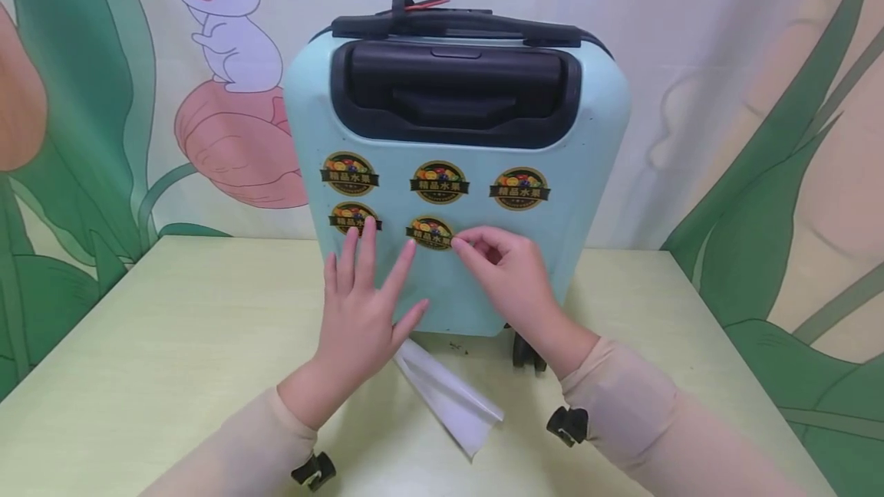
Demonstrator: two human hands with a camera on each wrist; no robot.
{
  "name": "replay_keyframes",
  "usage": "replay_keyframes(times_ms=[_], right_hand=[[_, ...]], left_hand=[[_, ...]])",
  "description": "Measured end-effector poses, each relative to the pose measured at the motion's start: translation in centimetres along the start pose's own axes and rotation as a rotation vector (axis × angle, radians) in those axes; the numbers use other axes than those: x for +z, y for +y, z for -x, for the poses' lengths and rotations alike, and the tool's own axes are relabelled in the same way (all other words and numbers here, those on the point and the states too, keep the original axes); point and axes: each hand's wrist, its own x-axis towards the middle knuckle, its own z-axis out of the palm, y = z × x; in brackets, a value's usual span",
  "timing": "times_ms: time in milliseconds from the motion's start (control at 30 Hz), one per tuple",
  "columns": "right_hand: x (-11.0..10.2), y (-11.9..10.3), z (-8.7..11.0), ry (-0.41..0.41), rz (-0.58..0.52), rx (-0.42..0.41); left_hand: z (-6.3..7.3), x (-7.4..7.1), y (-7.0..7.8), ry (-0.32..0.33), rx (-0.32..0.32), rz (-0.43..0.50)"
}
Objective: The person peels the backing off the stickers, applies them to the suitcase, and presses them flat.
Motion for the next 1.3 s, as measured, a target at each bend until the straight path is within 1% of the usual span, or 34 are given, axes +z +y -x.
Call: replay_keyframes(times_ms=[133, 233, 500, 733, 967, 1033, 1233, 1300], right_hand=[[0.0, 0.0, -0.1, 0.004, 0.004, -0.002], [0.1, -0.1, -0.1, 0.015, 0.009, -0.003], [0.2, -0.5, -0.1, 0.030, 0.026, 0.016], [0.3, -0.7, -0.2, 0.035, 0.057, 0.010], [0.4, -0.6, -0.3, 0.026, 0.103, -0.004], [0.3, -0.6, -0.4, 0.021, 0.116, -0.009], [0.2, -0.7, -0.4, 0.017, 0.136, -0.008], [0.3, -0.8, -0.3, 0.019, 0.146, -0.014]], left_hand=[[-0.3, 0.4, -0.4, -0.028, -0.017, -0.034], [-0.4, 0.6, -0.6, -0.029, -0.017, -0.045], [-0.9, 1.1, -0.8, 0.006, -0.015, -0.052], [-0.9, 1.6, -1.0, 0.022, -0.023, -0.070], [-0.5, 1.5, -1.1, -0.009, -0.028, -0.106], [-0.4, 1.5, -1.2, -0.009, -0.027, -0.110], [-1.4, 1.2, -1.4, 0.018, -0.012, -0.100], [-1.5, 1.2, -1.4, 0.017, -0.008, -0.103]])
